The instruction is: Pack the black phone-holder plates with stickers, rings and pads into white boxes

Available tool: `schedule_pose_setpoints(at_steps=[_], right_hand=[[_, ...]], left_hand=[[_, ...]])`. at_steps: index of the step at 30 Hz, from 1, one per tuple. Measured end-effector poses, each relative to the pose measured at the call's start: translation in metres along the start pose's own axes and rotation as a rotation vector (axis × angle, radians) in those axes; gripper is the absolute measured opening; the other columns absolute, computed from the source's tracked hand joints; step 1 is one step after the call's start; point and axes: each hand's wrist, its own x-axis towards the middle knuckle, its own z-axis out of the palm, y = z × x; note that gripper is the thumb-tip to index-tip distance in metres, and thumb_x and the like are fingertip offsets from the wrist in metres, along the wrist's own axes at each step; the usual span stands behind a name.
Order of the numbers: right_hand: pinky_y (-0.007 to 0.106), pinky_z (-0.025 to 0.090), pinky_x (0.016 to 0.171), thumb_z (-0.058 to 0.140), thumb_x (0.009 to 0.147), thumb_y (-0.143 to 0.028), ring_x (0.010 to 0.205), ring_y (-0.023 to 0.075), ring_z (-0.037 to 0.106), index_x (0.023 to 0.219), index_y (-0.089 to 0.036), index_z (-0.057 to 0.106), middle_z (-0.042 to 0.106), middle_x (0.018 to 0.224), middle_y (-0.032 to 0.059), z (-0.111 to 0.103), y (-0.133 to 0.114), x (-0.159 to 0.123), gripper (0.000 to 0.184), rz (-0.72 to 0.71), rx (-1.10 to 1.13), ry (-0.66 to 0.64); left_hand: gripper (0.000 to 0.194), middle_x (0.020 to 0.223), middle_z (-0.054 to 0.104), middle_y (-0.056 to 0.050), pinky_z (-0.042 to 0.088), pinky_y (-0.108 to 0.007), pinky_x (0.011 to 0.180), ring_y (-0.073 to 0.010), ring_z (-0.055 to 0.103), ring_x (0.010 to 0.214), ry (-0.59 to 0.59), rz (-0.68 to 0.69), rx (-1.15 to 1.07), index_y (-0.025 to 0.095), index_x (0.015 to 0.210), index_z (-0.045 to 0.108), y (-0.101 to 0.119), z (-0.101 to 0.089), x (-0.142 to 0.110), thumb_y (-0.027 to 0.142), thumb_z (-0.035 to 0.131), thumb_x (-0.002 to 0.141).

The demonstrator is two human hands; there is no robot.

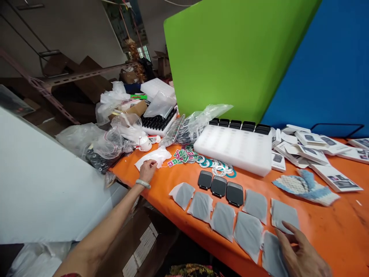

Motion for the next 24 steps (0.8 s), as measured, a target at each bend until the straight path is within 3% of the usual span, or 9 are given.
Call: schedule_pose_setpoints(at_steps=[5, 10, 13, 19, 24], right_hand=[[0.05, 0.049, 0.062, 0.048, 0.067, -0.06, 0.069, 0.0371, 0.067, 0.092, -0.035, 0.058, 0.071, 0.075, 0.0124, -0.004, -0.009, -0.002, 0.037, 0.147, 0.168, -0.059], [0.051, 0.05, 0.066, 0.045, 0.06, -0.063, 0.068, 0.0377, 0.066, 0.095, -0.026, 0.058, 0.07, 0.074, 0.0117, -0.007, -0.02, -0.002, 0.052, 0.186, 0.149, -0.135], [0.05, 0.051, 0.062, 0.043, 0.06, -0.066, 0.065, 0.0375, 0.066, 0.095, -0.024, 0.06, 0.069, 0.071, 0.0108, -0.006, -0.016, 0.0, 0.057, 0.16, 0.141, -0.139], [0.048, 0.051, 0.058, 0.048, 0.064, -0.062, 0.065, 0.0372, 0.067, 0.087, -0.03, 0.062, 0.071, 0.074, 0.013, -0.002, -0.005, 0.001, 0.042, 0.108, 0.161, -0.086], [0.046, 0.054, 0.061, 0.046, 0.066, -0.061, 0.067, 0.0354, 0.068, 0.092, -0.025, 0.065, 0.072, 0.077, 0.0104, 0.0, -0.002, 0.0, 0.048, 0.067, 0.14, -0.093]], left_hand=[[0.018, 0.099, 0.067, -0.009, 0.041, -0.033, 0.095, -0.0202, 0.058, 0.102, -0.071, 0.069, 0.2, 0.016, 0.086, 0.067, 0.008, 0.01, 0.042, 0.018, 0.049, 0.088], [0.021, 0.106, 0.064, -0.007, 0.048, -0.043, 0.09, -0.0196, 0.06, 0.099, -0.166, 0.023, 0.389, 0.014, 0.099, 0.062, 0.007, 0.032, 0.07, 0.031, 0.056, 0.089], [0.025, 0.11, 0.062, -0.008, 0.049, -0.043, 0.088, -0.0204, 0.06, 0.101, -0.192, -0.01, 0.473, 0.014, 0.105, 0.061, 0.002, 0.041, 0.074, 0.033, 0.056, 0.089], [0.024, 0.109, 0.062, -0.009, 0.047, -0.044, 0.091, -0.0212, 0.059, 0.103, -0.192, -0.007, 0.548, 0.013, 0.103, 0.062, -0.003, 0.048, 0.074, 0.031, 0.057, 0.088], [0.02, 0.106, 0.064, -0.007, 0.047, -0.042, 0.091, -0.0201, 0.058, 0.102, -0.151, 0.012, 0.519, 0.013, 0.095, 0.063, -0.005, 0.046, 0.077, 0.031, 0.057, 0.089]])
